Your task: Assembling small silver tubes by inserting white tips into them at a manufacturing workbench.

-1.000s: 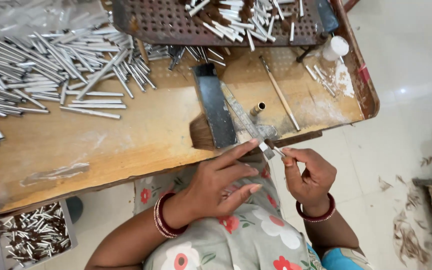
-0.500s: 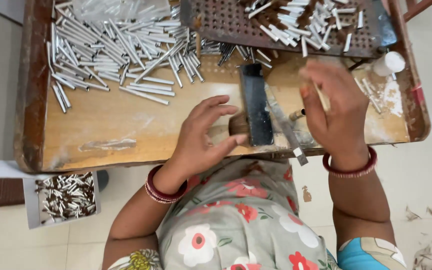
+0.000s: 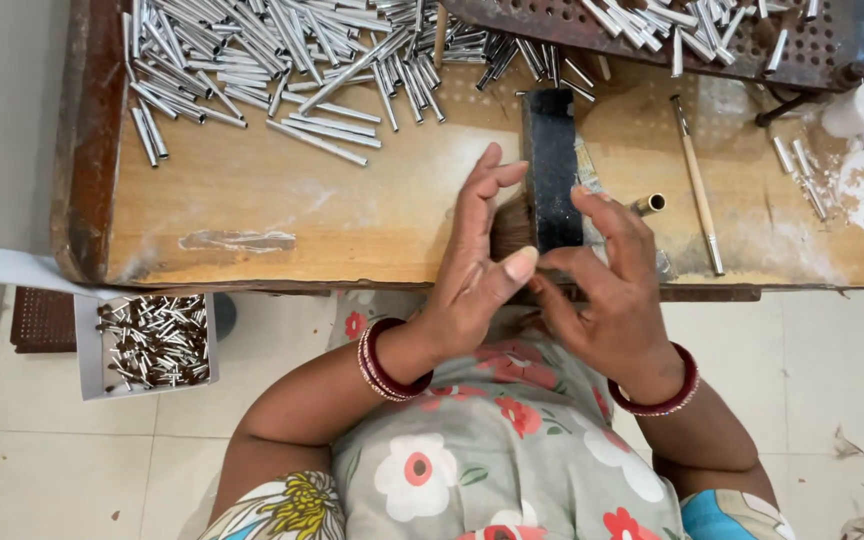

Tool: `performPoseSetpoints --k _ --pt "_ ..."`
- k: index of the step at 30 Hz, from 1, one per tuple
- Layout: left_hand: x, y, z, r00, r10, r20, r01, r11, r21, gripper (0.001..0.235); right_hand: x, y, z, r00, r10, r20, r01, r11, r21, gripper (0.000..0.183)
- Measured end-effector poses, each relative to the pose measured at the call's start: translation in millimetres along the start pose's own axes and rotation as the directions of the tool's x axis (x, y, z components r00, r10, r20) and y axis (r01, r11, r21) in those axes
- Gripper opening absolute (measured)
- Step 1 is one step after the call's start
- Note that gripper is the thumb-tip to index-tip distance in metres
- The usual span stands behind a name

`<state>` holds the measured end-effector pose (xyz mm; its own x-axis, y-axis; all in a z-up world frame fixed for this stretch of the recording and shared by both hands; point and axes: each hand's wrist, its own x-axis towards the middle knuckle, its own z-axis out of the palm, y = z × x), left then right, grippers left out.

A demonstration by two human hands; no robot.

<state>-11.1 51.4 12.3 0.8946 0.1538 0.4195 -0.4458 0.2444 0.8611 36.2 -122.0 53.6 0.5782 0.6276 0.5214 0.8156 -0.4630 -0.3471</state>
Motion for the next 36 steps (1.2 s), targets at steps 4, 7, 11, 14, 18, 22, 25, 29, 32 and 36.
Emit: performPoseSetpoints --k 4,7,11,14,18,22,25,29,32,36 --pt "-2 12 -26 0.978 0.159 -0.134 -0.081 0.884 0.46 0.051 6 0 13 0.996 -0.058 0.067 0.068 0.985 -0.159 0.019" --pt "-2 13 -38 0.971 0.175 -0.164 -0.023 0.748 0.664 0.036 11 -2 19 0.992 -0.062 0.11 0.089 0.962 -0.258 0.016" --pt "6 20 -32 0.999 0.018 0.036 -0.04 0.514 0.857 0.042 7 6 36 0.991 -0.063 0.115 0.101 0.925 -0.367 0.007" --pt "9 14 -28 0.995 -0.013 0.1 -0.083 0.457 0.886 0.036 4 12 43 0.991 -0.009 0.131 0.053 0.939 -0.339 0.009" --pt "11 7 -27 0.996 0.008 0.09 -0.085 0.436 0.896 0.026 3 10 45 0.993 0.04 0.114 -0.003 0.951 -0.308 0.01" --pt "12 6 -26 0.998 -0.002 0.07 -0.063 0.412 0.909 0.019 1 12 45 0.992 0.053 0.115 -0.014 0.947 -0.321 0.01" --pt "12 10 -27 0.997 -0.022 0.078 -0.062 0.418 0.906 0.016 -2 17 33 0.998 0.042 -0.043 -0.051 0.973 -0.224 0.014" --pt "16 30 -22 0.989 0.113 0.096 -0.143 0.561 0.815 0.022 -12 18 11 0.961 -0.031 -0.276 -0.047 0.962 -0.27 0.028" --pt "14 41 -12 0.982 0.163 0.09 -0.184 0.763 0.62 0.023 -27 18 9 0.939 -0.192 -0.285 0.04 0.885 -0.464 0.031" --pt "8 41 10 0.983 0.029 0.18 -0.114 0.867 0.486 0.016 -40 22 12 0.885 -0.366 -0.286 0.129 0.785 -0.606 0.023"
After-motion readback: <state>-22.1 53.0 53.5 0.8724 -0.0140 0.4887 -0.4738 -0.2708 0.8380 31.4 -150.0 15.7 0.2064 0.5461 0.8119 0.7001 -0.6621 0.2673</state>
